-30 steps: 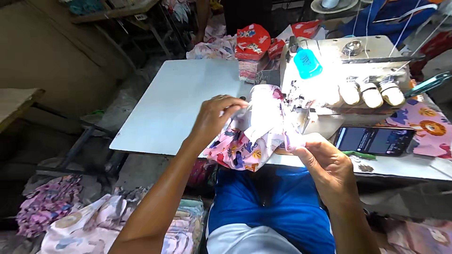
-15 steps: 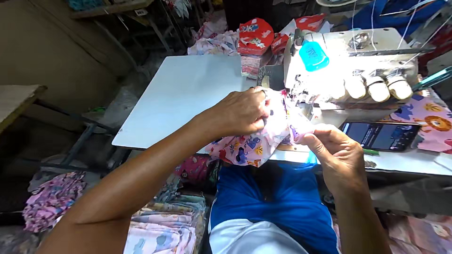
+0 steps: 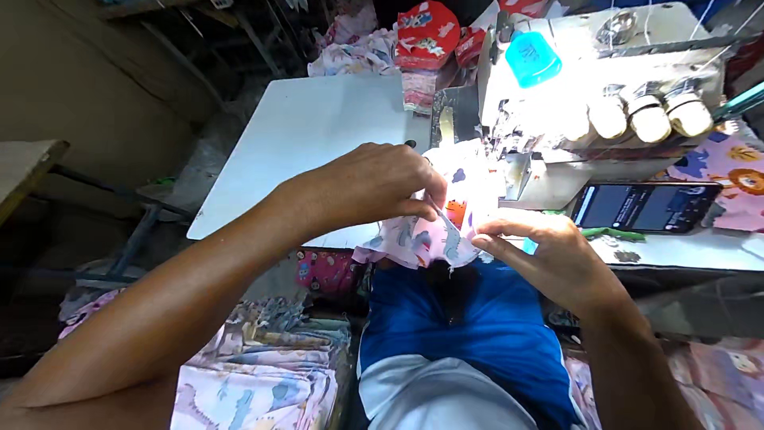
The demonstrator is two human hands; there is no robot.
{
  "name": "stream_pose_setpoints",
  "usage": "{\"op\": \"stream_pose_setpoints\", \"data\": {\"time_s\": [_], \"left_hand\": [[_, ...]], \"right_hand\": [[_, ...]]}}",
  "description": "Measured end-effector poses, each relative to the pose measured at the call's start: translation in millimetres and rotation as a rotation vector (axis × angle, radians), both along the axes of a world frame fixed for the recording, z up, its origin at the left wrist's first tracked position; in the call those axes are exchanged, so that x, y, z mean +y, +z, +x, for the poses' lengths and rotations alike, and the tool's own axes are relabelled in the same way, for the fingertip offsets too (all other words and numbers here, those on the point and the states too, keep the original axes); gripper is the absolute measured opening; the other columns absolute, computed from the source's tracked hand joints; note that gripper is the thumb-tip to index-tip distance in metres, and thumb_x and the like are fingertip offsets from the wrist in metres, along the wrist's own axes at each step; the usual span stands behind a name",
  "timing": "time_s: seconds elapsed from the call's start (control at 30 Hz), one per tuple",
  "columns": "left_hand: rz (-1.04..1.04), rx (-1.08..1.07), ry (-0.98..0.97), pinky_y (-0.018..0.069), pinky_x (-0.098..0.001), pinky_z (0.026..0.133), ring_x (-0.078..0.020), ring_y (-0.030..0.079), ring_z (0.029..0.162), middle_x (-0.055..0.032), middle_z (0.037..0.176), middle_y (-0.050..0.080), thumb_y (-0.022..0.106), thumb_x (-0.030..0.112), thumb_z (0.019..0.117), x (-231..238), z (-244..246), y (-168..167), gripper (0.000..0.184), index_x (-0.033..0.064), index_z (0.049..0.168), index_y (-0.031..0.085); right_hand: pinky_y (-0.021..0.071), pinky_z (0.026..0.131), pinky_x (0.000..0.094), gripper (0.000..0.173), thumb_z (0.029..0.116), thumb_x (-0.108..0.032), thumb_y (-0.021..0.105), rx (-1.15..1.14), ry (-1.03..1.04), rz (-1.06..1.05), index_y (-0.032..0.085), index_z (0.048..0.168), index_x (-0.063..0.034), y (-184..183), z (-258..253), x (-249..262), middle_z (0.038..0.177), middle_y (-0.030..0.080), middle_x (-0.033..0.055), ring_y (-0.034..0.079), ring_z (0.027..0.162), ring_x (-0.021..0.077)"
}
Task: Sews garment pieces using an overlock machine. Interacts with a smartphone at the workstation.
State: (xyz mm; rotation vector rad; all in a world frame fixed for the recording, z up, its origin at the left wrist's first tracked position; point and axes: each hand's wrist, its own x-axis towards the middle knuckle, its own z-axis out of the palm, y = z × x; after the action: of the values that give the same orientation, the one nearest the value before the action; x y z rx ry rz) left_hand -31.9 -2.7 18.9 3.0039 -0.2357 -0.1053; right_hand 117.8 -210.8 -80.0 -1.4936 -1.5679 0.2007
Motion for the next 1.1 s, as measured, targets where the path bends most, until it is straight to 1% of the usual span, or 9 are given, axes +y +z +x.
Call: {"op": "stream_pose_setpoints", "data": {"time_s": [0.17, 0.5, 0.6, 0.7, 0.73, 0.8, 0.87, 1.03, 1.1], "left_hand": [[-0.154, 0.013, -0.172, 0.0478, -0.0279, 0.065, -0.0105, 0.063, 0.073, 0.0003, 0.081, 0.069, 0.063, 0.028, 0.0979, -10.1, 16.8, -3.2, 0.019, 0.0136, 0.096, 0.075], [-0.111, -0.008, -0.194, 0.0444, -0.0279, 0.063, -0.0129, 0.06, 0.071, -0.0018, 0.078, 0.065, 0.066, 0.029, 0.0965, -14.3, 23.9, 0.6, 0.02, 0.0114, 0.097, 0.075], [-0.139, -0.024, -0.108, 0.0428, -0.0294, 0.064, -0.015, 0.055, 0.076, -0.0042, 0.087, 0.06, 0.073, 0.042, 0.0877, -18.9, 26.0, -0.1, 0.045, 0.0089, 0.118, 0.067], [-0.143, 0.008, -0.079, 0.0499, -0.0301, 0.073, -0.0147, 0.06, 0.092, -0.0084, 0.13, 0.064, 0.072, 0.067, 0.077, -22.9, 26.1, -6.7, 0.09, 0.0138, 0.147, 0.054], [-0.111, 0.003, -0.089, 0.05, -0.0304, 0.07, -0.0141, 0.061, 0.088, -0.0068, 0.12, 0.066, 0.068, 0.072, 0.0771, -23.2, 25.5, -10.1, 0.088, 0.0144, 0.143, 0.058], [-0.045, -0.017, -0.117, 0.0465, -0.0335, 0.062, -0.0153, 0.062, 0.075, -0.0022, 0.087, 0.066, 0.064, 0.07, 0.0814, -22.8, 24.3, -12.6, 0.061, 0.0161, 0.108, 0.073], [0.006, -0.035, -0.152, 0.0455, -0.0352, 0.061, -0.0174, 0.063, 0.075, -0.0025, 0.079, 0.065, 0.061, 0.059, 0.0896, -21.8, 23.3, -5.7, 0.046, 0.015, 0.088, 0.074], [0.088, -0.054, -0.075, 0.0475, -0.039, 0.061, -0.0178, 0.064, 0.071, -0.0014, 0.076, 0.065, 0.058, 0.04, 0.0986, -8.1, 12.6, 22.1, 0.032, 0.0137, 0.086, 0.072], [0.143, -0.016, 0.012, 0.0449, -0.04, 0.058, -0.0175, 0.061, 0.067, -0.0009, 0.074, 0.061, 0.057, 0.042, 0.0995, 6.3, 8.1, 32.6, 0.034, 0.0145, 0.085, 0.069]], "right_hand": [[0.0542, 0.078, 0.0199, 0.019, 0.0927, -0.03, 0.07, -0.016, -0.009, -0.035, 0.078, 0.097, -0.0144, 5.0, -0.8, 0.6, 0.092, 0.074, -0.0061, 0.068, 0.088, -0.0002], [0.0511, 0.073, 0.0216, 0.019, 0.0913, -0.032, 0.071, -0.049, -0.014, -0.023, 0.078, 0.094, -0.015, 0.6, -0.7, 2.1, 0.089, 0.073, -0.0062, 0.066, 0.083, 0.0001], [0.0507, 0.075, 0.025, 0.02, 0.0926, -0.033, 0.069, -0.044, -0.008, -0.029, 0.079, 0.093, -0.0157, 0.4, -1.4, 0.8, 0.09, 0.074, -0.0062, 0.066, 0.084, 0.0011], [0.0531, 0.076, 0.0166, 0.018, 0.0959, -0.027, 0.067, -0.04, 0.025, 0.013, 0.079, 0.093, -0.0141, -0.8, 0.2, 0.1, 0.09, 0.072, -0.0054, 0.066, 0.086, -0.0017], [0.0518, 0.075, 0.0164, 0.018, 0.0967, -0.026, 0.066, -0.038, 0.032, 0.022, 0.078, 0.092, -0.0137, -1.3, 0.5, 0.4, 0.089, 0.072, -0.0057, 0.065, 0.085, -0.002], [0.0504, 0.075, 0.0182, 0.018, 0.0969, -0.026, 0.065, -0.027, 0.018, 0.025, 0.077, 0.093, -0.0139, -1.0, -0.1, 0.9, 0.089, 0.072, -0.0065, 0.064, 0.085, -0.0021], [0.0523, 0.078, 0.0173, 0.017, 0.097, -0.024, 0.064, 0.015, -0.009, 0.037, 0.076, 0.097, -0.0131, 0.7, -2.4, 2.0, 0.091, 0.072, -0.0063, 0.065, 0.088, -0.0024], [0.0577, 0.091, 0.0235, 0.031, 0.0988, -0.02, 0.066, 0.189, -0.207, 0.038, 0.064, 0.127, -0.0081, -4.7, -13.3, 1.6, 0.12, 0.065, 0.0037, 0.066, 0.106, 0.0055], [0.0618, 0.076, 0.0272, 0.026, 0.1007, -0.022, 0.063, 0.227, -0.222, -0.125, 0.061, 0.123, -0.0081, -19.4, -15.9, 2.5, 0.107, 0.069, 0.0041, 0.071, 0.087, 0.0075]]}}
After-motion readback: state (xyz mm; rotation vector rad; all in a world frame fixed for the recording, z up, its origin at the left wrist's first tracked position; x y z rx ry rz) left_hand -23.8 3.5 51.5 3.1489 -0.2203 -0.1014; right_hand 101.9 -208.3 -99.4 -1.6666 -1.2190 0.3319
